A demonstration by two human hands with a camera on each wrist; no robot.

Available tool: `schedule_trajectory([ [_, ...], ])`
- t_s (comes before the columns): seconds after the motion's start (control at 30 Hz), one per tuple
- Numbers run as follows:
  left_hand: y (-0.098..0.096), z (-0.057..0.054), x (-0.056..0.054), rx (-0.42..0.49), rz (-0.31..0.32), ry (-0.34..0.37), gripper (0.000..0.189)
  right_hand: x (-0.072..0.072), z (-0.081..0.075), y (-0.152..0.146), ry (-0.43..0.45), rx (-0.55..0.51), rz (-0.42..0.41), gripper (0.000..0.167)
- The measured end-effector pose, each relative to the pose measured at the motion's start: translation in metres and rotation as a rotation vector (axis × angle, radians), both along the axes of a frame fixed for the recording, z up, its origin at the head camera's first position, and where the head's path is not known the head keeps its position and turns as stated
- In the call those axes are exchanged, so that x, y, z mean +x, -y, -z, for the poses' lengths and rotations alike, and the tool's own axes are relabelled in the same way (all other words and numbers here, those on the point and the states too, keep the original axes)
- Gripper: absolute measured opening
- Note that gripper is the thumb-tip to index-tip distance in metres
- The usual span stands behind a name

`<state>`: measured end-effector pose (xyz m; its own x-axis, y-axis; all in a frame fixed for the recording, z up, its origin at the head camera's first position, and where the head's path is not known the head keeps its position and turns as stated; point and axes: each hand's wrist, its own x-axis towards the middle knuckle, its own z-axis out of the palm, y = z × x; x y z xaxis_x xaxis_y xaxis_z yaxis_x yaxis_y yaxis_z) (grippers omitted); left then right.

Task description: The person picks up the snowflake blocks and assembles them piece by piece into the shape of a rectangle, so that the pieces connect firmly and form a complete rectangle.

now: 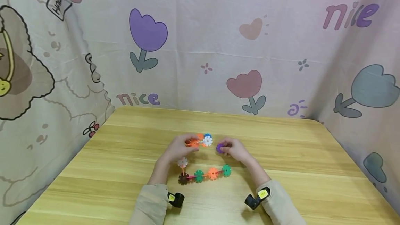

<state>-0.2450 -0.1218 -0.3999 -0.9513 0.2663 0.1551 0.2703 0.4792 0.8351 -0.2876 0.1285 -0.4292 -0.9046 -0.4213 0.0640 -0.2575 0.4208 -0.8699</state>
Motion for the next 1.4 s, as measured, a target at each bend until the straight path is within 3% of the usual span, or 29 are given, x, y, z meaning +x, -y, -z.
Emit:
schedule_trajectory([
  [0.23,-0.001,0.001,-0.001,-0.019,0.008,-0.019,0.033,0.003,-0.014,-0.001,0.054,-0.175,0.096,0.018],
  [0.53,-0.004,0.000,0.000,-0.059,0.008,-0.028,0.033,0.009,-0.022,0.004,0.079,-0.367,0.123,0.023],
  [1.4,-0.007,0.002,-0.001,-0.085,0.032,-0.074,0.032,0.015,-0.019,0.011,0.015,-0.487,0.017,0.023],
])
